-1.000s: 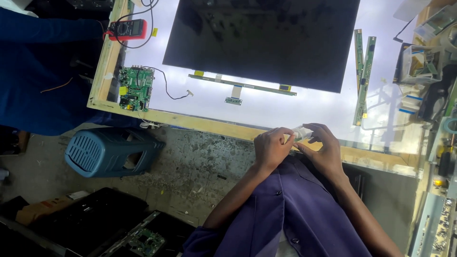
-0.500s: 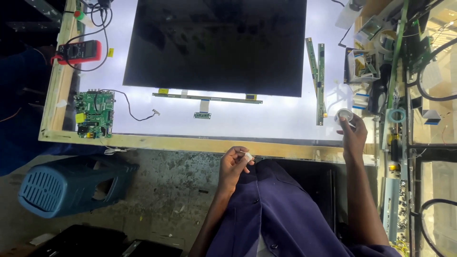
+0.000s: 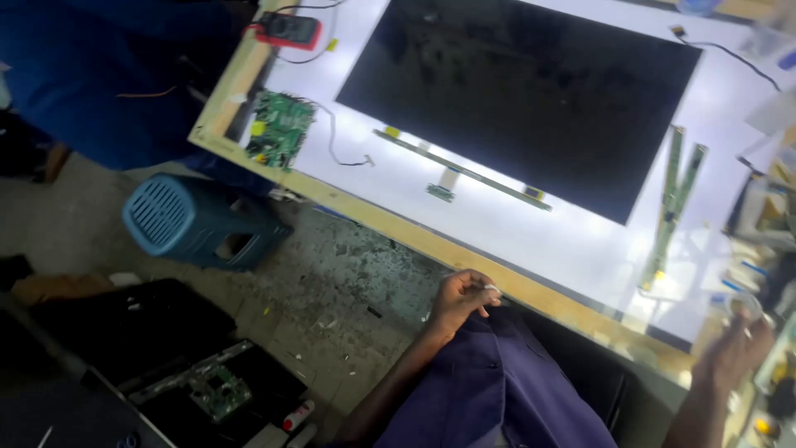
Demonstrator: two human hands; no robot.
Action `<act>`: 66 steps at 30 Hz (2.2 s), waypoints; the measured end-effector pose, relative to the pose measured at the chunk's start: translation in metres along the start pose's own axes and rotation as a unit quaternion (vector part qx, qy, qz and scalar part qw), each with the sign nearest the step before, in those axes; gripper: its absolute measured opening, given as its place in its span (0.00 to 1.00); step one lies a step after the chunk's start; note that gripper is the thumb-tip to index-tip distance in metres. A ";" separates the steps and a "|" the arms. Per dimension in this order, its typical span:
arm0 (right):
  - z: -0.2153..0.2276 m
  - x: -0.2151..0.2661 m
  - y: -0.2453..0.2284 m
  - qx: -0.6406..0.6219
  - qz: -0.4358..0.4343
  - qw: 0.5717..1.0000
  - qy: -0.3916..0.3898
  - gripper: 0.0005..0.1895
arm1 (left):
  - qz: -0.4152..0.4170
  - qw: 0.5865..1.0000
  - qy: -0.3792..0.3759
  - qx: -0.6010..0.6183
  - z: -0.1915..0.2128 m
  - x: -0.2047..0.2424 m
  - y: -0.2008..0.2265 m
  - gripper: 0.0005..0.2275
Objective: Repairing a TV panel by aligning components on a light table and carefully peeling/applying strips along the edges.
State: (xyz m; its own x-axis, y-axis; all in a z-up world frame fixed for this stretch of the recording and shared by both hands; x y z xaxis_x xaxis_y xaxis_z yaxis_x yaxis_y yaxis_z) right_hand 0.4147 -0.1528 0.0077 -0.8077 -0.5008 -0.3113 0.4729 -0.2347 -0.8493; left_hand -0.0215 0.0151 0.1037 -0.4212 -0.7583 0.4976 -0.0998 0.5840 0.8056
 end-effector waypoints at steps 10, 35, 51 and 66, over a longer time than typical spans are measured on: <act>-0.103 0.045 -0.075 -0.011 0.169 0.985 0.000 0.11 | -0.046 0.999 -0.017 0.015 0.014 0.026 0.008 0.09; -0.176 0.063 -0.196 -0.292 -0.035 0.868 -0.399 0.03 | 0.050 0.998 -0.018 -0.041 -0.010 -0.034 -0.025 0.14; -0.167 -0.374 -0.022 0.243 0.362 0.895 -0.093 0.05 | 0.146 0.969 0.199 0.004 0.038 -0.040 -0.086 0.11; -0.167 -0.371 -0.027 0.253 0.398 0.873 -0.121 0.06 | 0.185 0.958 0.218 -0.014 0.023 -0.034 -0.077 0.10</act>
State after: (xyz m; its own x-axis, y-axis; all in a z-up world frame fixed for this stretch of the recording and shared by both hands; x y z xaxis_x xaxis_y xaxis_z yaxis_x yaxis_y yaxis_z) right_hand 0.6429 0.1780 0.0747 -0.0832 -0.8203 -0.5659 0.9953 -0.0403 -0.0879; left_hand -0.0198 0.0027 0.0170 -0.0049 -0.5535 0.8328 0.0101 0.8327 0.5536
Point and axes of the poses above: each hand's wrist, its own x-axis away from the middle knuckle, its own z-axis out of the back of the hand, y = z × x, the point moved 6 cm from there along -x, towards the middle knuckle, and after that the axes turned 13 degrees about z, right-handed, at the moved point
